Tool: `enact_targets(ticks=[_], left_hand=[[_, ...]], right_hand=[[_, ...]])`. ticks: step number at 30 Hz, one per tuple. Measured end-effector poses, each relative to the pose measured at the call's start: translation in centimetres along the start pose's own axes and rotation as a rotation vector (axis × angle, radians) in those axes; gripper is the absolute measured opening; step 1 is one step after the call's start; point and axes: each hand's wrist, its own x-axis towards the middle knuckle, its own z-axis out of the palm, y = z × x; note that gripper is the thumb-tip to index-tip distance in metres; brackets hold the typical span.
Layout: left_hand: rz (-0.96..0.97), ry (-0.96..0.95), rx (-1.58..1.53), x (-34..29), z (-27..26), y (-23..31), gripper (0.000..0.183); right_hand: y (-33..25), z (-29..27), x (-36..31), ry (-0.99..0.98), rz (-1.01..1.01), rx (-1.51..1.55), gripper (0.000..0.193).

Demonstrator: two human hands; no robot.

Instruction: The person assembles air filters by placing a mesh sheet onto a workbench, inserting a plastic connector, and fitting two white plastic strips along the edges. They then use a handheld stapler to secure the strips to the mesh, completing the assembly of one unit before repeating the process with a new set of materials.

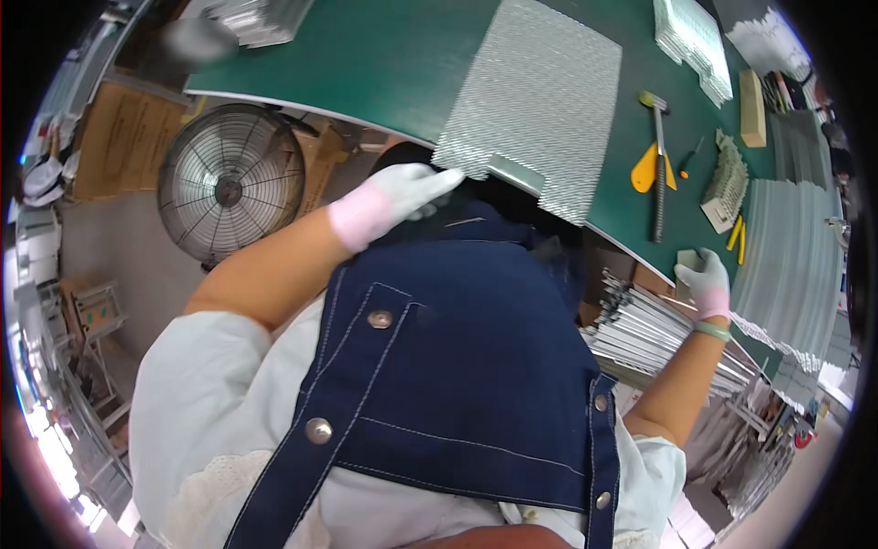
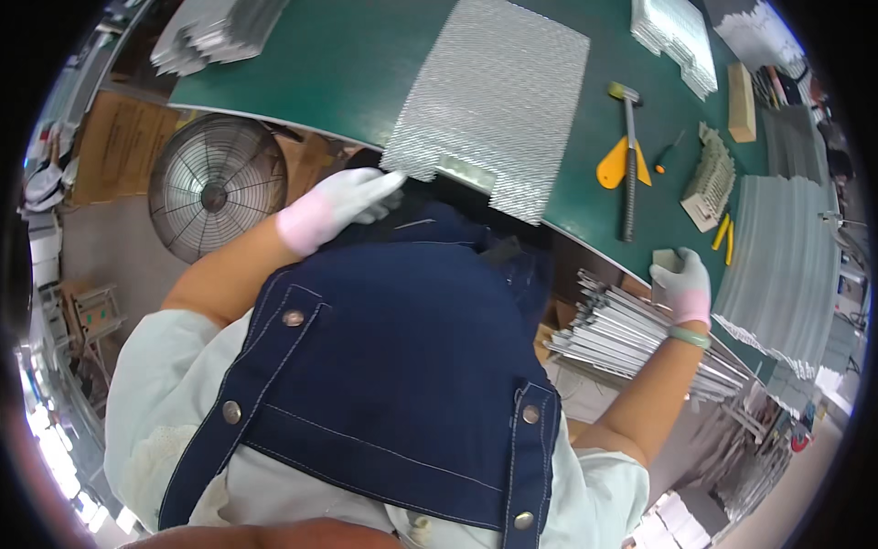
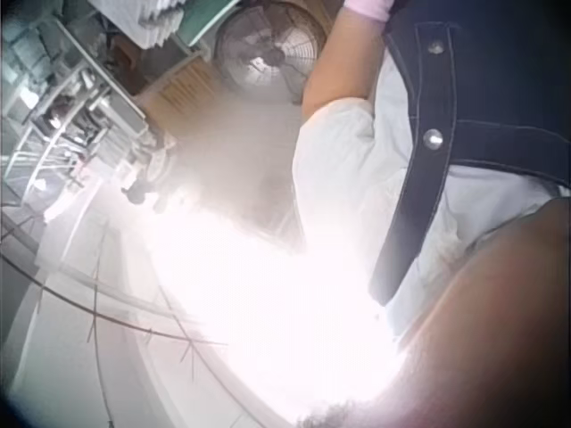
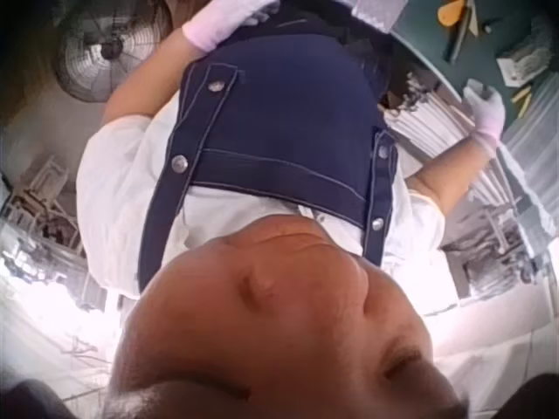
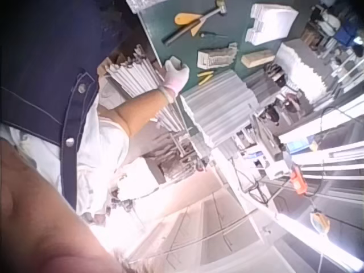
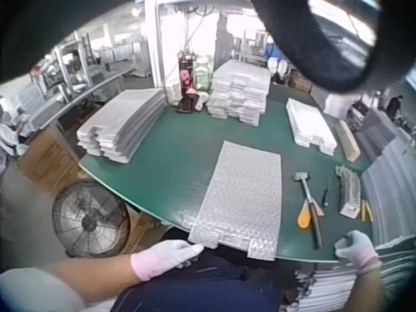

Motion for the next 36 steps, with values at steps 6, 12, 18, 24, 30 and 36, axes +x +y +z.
enact_targets(ticks=[6, 12, 18, 24, 30, 36], left_hand=[[0.027, 0.034, -0.533, 3.1, 1.9, -1.6, 0.062], [0.078, 0.189, -0.101, 2.3, 1.1, -0.9, 0.054], [0.5, 0.402, 0.762, 2.7, 0.7, -1.4, 0.05], [0.298, 0.261, 0.174, 3.9, 1.2, -1.6, 0.047], [-0.082, 0.044, -0.612, 3.2, 2.6, -1.5, 0.044], [0.099, -0.021, -0.608, 3.3, 3.1, -1.4, 0.046]], right_hand=[[-12.9, -0.2, -6.6, 0.14, -0.078, 1.17, 0.025], [-22.0, 7.1, -11.5, 0.011, -0.207, 1.38, 0.038], [-23.7, 8.5, -9.3, 0.002, -0.258, 1.08, 0.048], [-23.9, 8.0, -9.1, 0.01, -0.218, 0.981, 0.047], [-24.2, 8.1, -9.2, 0.056, -0.215, 0.884, 0.051], [-24.0, 7.4, -11.1, 0.591, -0.551, 0.563, 0.033]])
